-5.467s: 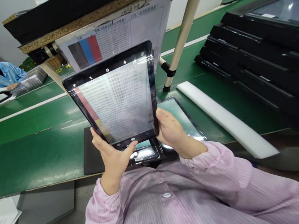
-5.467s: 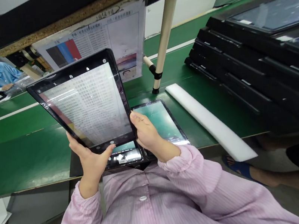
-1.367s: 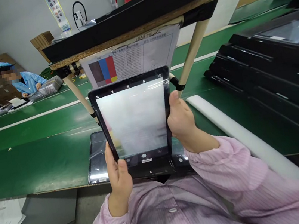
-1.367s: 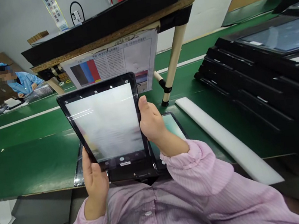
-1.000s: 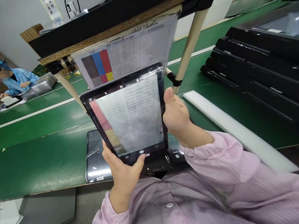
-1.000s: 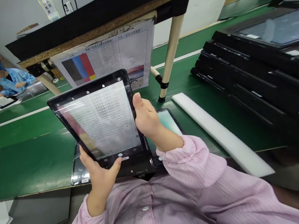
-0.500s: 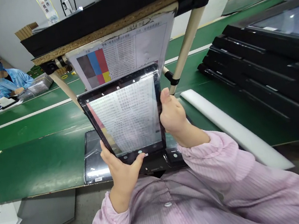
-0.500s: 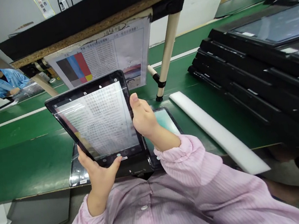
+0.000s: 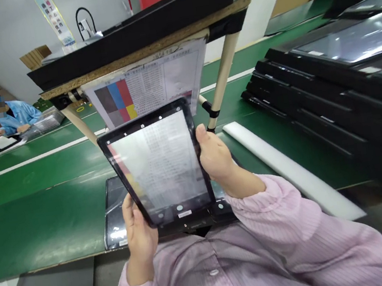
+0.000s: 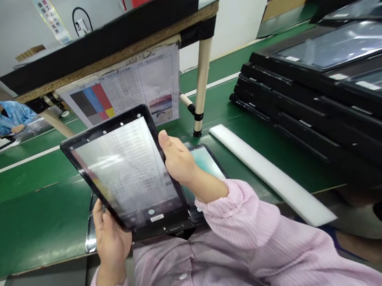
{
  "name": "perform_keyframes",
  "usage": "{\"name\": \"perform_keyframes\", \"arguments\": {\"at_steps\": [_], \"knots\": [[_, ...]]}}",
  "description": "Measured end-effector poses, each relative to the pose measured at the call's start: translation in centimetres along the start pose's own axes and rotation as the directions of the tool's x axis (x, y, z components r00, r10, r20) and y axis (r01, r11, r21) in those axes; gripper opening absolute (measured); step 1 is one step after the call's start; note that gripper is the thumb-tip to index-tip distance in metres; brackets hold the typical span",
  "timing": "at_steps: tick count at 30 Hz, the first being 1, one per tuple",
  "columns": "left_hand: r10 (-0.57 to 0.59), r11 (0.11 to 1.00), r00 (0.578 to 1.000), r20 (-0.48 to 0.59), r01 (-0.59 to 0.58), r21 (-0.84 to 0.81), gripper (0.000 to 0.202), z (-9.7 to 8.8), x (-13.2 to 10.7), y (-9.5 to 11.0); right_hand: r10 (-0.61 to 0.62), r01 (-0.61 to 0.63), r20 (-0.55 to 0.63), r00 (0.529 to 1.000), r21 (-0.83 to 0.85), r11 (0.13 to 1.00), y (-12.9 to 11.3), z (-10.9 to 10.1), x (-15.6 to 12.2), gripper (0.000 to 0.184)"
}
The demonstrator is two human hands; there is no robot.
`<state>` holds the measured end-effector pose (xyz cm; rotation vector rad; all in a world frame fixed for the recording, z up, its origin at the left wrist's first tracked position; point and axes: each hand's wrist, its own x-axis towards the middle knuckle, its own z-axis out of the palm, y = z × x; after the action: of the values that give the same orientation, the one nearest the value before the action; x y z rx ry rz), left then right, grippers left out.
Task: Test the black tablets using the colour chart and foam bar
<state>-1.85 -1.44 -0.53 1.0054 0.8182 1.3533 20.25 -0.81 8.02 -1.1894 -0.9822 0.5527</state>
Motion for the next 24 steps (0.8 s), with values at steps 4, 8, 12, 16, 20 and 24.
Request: {"name": "perform_keyframes", "arguments": {"at_steps": [4,8,12,16,20,24], "knots": [[-0.268,0.922,0.960,0.086,0.281,-0.267,0.055,-1.3,-0.2,0.3,-0.053,0.042,0.153,0.987,0.074,0.996,-1.1,-0.5,-1.3,0.073],[-0.311,0.871,0.938,0.151,0.345,-0.351,0.053,-1.9,-0.7,-0.2,-0.185,0.190,0.338,0.923,0.020,0.982,-1.4,-1.7,-2.8,0.073],[-0.314,0.845,0.935,0.164,0.354,-0.401,0.052,-1.6,-1.2,-0.6,-0.213,0.277,0.418,0.883,-0.098,0.956,-1.1,-2.9,-3.5,0.076],[-0.323,0.833,0.932,0.163,0.362,-0.418,0.050,-1.2,-1.3,-0.6,-0.200,0.264,0.366,0.909,-0.134,0.955,-0.8,-3.6,-3.4,0.082],[-0.350,0.840,0.924,0.152,0.382,-0.385,0.043,-1.2,-1.3,-0.6,-0.209,0.302,0.380,0.901,-0.204,0.931,-0.6,-4.0,-3.5,0.079],[-0.381,0.856,0.920,0.097,0.390,-0.339,0.047,-0.7,-1.9,-0.4,-0.251,0.393,0.424,0.870,-0.289,0.873,0.0,-4.4,-3.6,0.070]]}}
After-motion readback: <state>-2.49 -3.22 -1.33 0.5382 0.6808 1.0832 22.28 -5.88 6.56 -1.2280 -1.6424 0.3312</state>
